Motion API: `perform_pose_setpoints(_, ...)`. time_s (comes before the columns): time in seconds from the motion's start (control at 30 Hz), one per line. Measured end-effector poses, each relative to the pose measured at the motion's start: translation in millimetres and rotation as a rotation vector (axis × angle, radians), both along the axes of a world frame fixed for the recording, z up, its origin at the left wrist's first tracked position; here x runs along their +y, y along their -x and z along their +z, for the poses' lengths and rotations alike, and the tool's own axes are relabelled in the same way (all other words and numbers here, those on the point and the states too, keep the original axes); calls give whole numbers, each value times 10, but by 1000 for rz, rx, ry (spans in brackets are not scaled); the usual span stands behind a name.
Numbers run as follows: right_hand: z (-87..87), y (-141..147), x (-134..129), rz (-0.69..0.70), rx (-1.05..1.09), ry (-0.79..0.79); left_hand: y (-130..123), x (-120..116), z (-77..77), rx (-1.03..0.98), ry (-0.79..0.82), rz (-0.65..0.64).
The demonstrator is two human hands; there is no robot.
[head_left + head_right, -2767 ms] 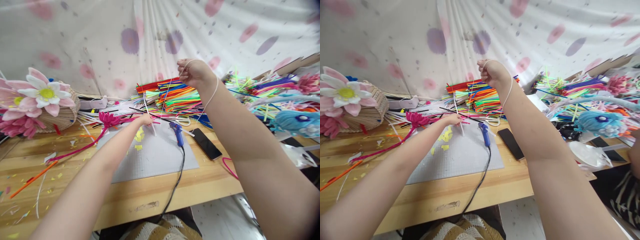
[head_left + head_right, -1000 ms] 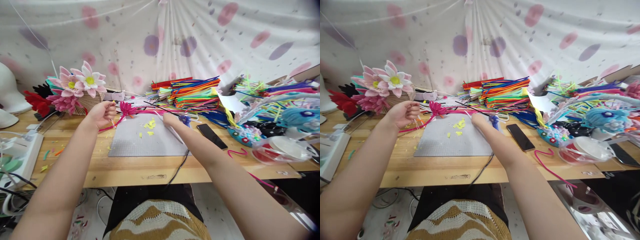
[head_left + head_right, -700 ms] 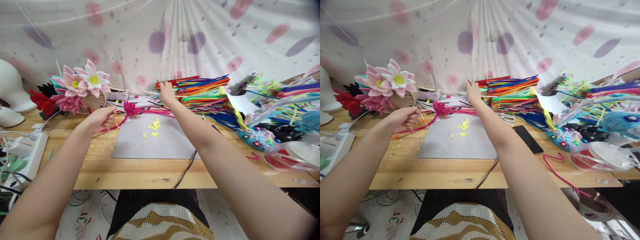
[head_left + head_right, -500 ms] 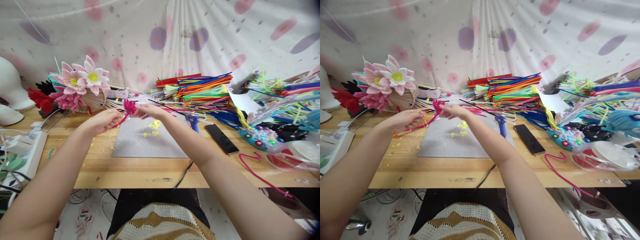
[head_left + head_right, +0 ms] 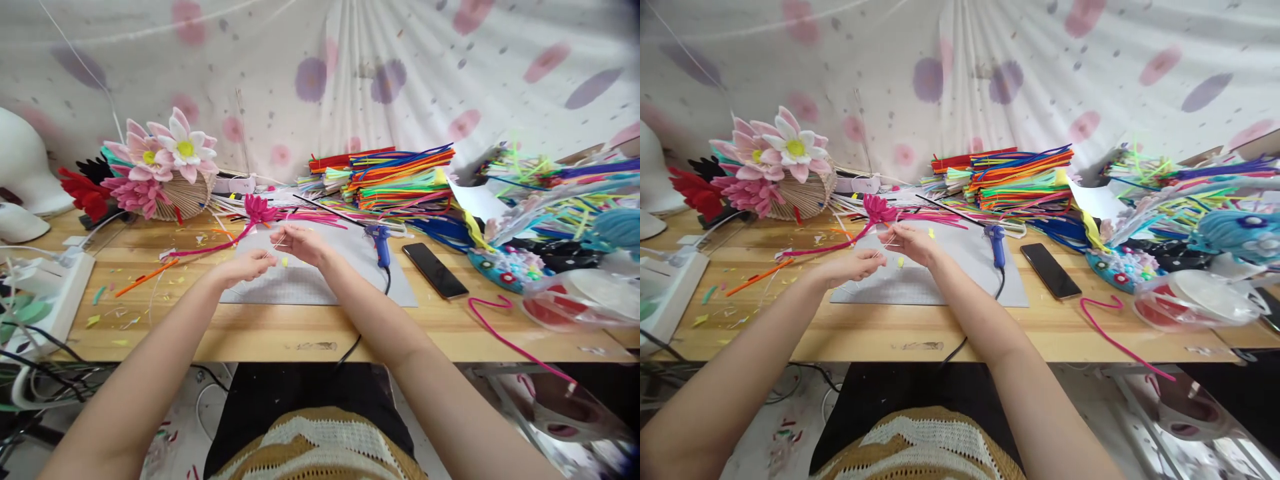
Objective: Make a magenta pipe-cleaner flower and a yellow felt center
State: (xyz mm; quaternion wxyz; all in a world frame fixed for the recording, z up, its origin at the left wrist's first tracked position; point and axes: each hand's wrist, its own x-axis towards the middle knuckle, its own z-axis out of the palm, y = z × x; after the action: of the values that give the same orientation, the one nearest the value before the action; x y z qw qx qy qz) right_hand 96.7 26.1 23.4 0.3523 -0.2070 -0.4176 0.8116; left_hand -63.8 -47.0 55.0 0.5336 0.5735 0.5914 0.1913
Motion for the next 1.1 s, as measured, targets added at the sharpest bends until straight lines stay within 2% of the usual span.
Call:
perform_pose_setpoints(0.1, -183, -198, -36, -101, -3, 62, 115, -80, -25, 22, -122, 68)
perform_pose_setpoints(0.2, -317, -327, -34, -136, -51, 84, 205, -105, -73, 59, -173, 79)
perform_pose_setpoints(0.4, -415, -364, 49, -184, -146, 38, 281, -46, -199, 236, -208, 212)
perform_pose_setpoints(0.5, -453, -332, 47, -195, -184, -7, 378, -41, -226, 319, -266, 214)
perform_pose_setpoints(0.6, -478, -297, 21, -178, -202, -36, 556, -68, -226, 444, -317, 153)
perform_pose_setpoints(0.7, -483, -278, 6, -176, -200, -38, 773, -118, -161, 636, -347, 112)
perform_pose_setpoints(0.87, -471, -281, 17, -273, -188, 4, 1183, -181, 16, 1067, -310, 218)
perform_pose_setpoints(1.0, -480, -278, 30, -369, -192, 34, 1552, -194, -5, 1187, -217, 326)
perform_pose_setpoints(1.1, -499, -268, 31, -330, -210, -13, 1688, -196, -102, 1165, -206, 286)
